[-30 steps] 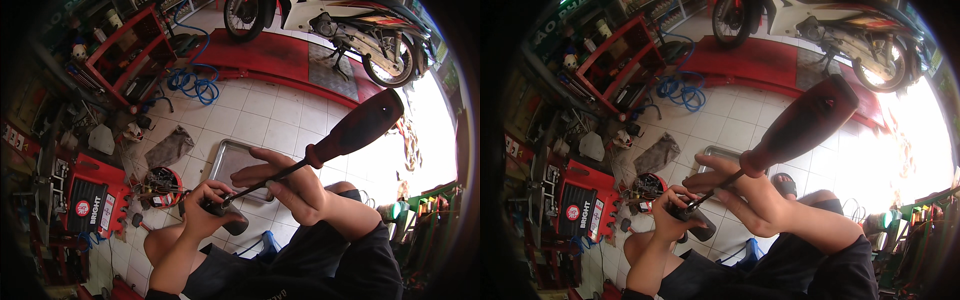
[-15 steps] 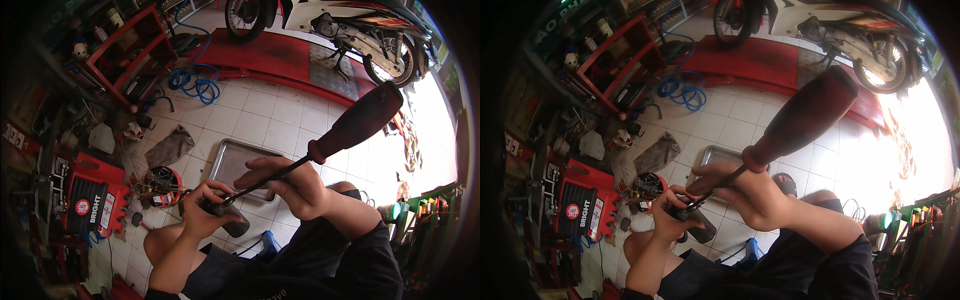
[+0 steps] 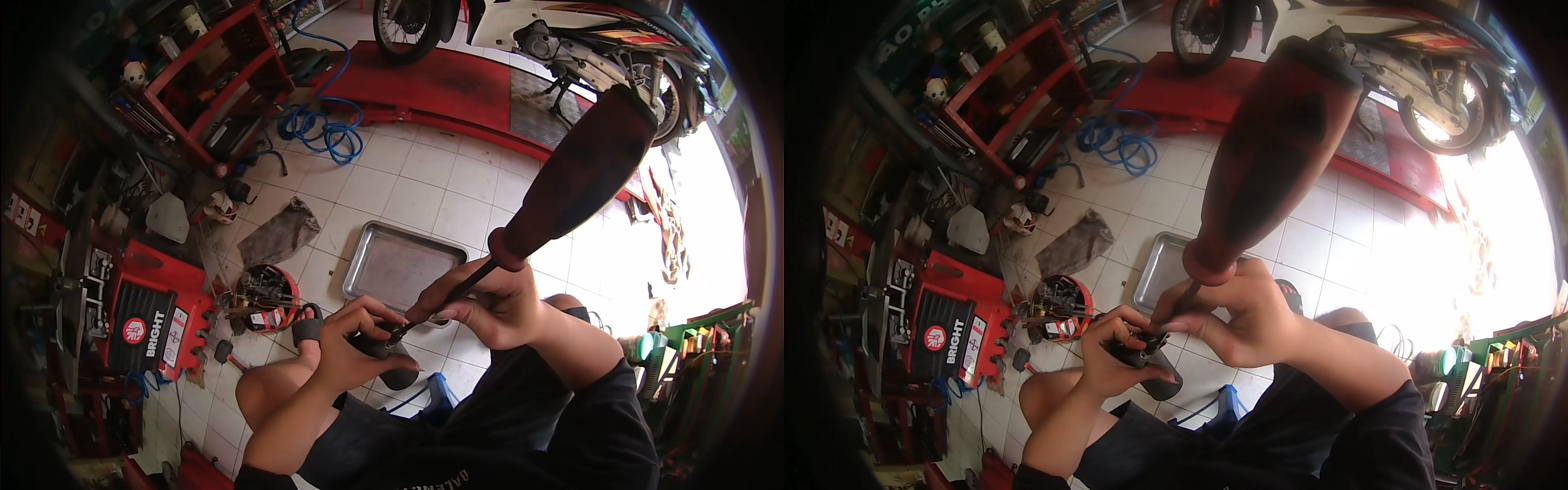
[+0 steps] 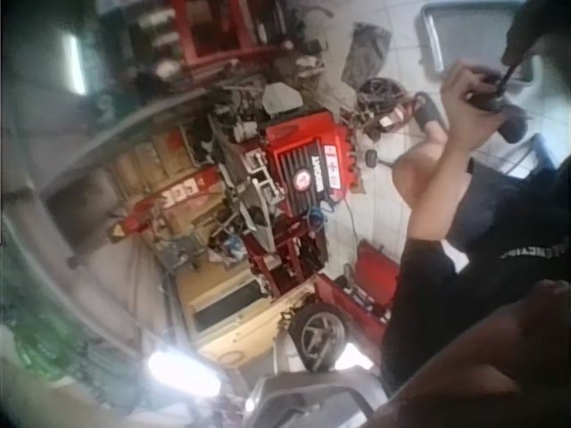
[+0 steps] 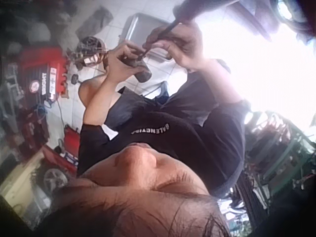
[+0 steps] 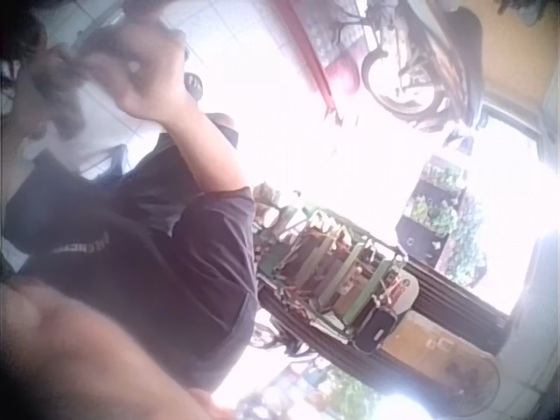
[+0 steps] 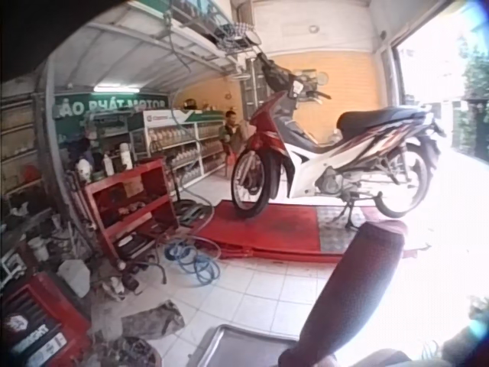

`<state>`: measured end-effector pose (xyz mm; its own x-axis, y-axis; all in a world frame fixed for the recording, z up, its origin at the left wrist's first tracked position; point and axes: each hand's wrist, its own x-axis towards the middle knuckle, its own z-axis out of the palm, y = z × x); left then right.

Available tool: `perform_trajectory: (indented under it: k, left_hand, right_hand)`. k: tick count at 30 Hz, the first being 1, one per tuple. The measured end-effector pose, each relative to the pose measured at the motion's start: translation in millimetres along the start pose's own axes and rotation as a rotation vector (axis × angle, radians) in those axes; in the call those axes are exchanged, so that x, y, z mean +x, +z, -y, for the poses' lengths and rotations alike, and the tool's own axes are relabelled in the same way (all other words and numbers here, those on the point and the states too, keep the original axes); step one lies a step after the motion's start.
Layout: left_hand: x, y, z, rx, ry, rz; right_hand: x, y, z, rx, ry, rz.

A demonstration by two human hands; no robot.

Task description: The person holds a cylindrical motor component and uses a screwdriver to pry and scrape at its internal parts. They rotate the component to access different areas while working over a metal tray.

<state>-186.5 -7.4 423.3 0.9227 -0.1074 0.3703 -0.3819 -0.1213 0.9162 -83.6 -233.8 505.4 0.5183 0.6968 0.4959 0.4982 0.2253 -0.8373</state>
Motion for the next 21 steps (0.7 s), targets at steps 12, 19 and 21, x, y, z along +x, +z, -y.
perform_trajectory:
  k: [12,19,21]
  left_hand:
    - [-2,6,0,-0.236,-0.07,-0.106]
    - [-3,11,4,-0.224,-0.032,-0.145]
    - [-4,9,4,-0.205,-0.038,-0.15]
  right_hand:
    - [-5,11,4,0.211,0.011,-0.036]
    - [-9,17,-3,0.205,-0.037,-0.19]
    - [-9,18,-5,0.216,-0.051,-0.182]
